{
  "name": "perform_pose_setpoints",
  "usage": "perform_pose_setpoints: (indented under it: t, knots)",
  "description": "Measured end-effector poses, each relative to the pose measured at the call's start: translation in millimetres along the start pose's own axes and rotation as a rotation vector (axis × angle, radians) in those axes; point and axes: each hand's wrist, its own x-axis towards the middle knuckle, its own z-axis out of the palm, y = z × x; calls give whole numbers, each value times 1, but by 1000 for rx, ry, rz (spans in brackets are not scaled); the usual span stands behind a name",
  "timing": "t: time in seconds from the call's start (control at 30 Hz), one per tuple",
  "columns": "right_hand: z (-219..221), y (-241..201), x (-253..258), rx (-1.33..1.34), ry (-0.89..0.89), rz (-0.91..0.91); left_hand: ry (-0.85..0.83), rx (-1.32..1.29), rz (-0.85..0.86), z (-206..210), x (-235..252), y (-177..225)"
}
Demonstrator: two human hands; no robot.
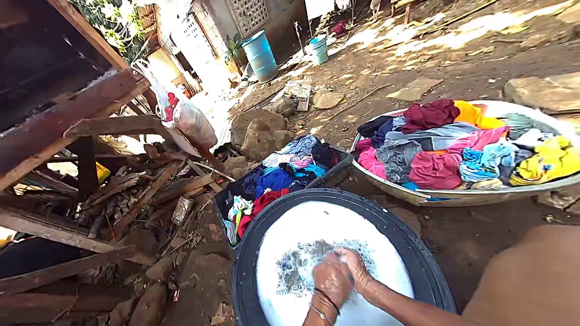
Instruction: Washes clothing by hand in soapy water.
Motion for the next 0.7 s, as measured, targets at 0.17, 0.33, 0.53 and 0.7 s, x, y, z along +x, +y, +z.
perform_pose_setpoints:
  t: [0.17,0.33,0.53,0.7]
  knots:
    - [-5,-8,-20,12,-47,-38,9,80,-27,17,8,-24]
    - [0,-42,-14,-188,-325,-277,238,-180,-74,-36,11,-39]
    - [-48,-109,25,-1002,-567,-590,1062,-857,177,-120,-3,-81]
    - [-68,-92,48,-988,-518,-515,823,-453,-234,-83,20,-140]
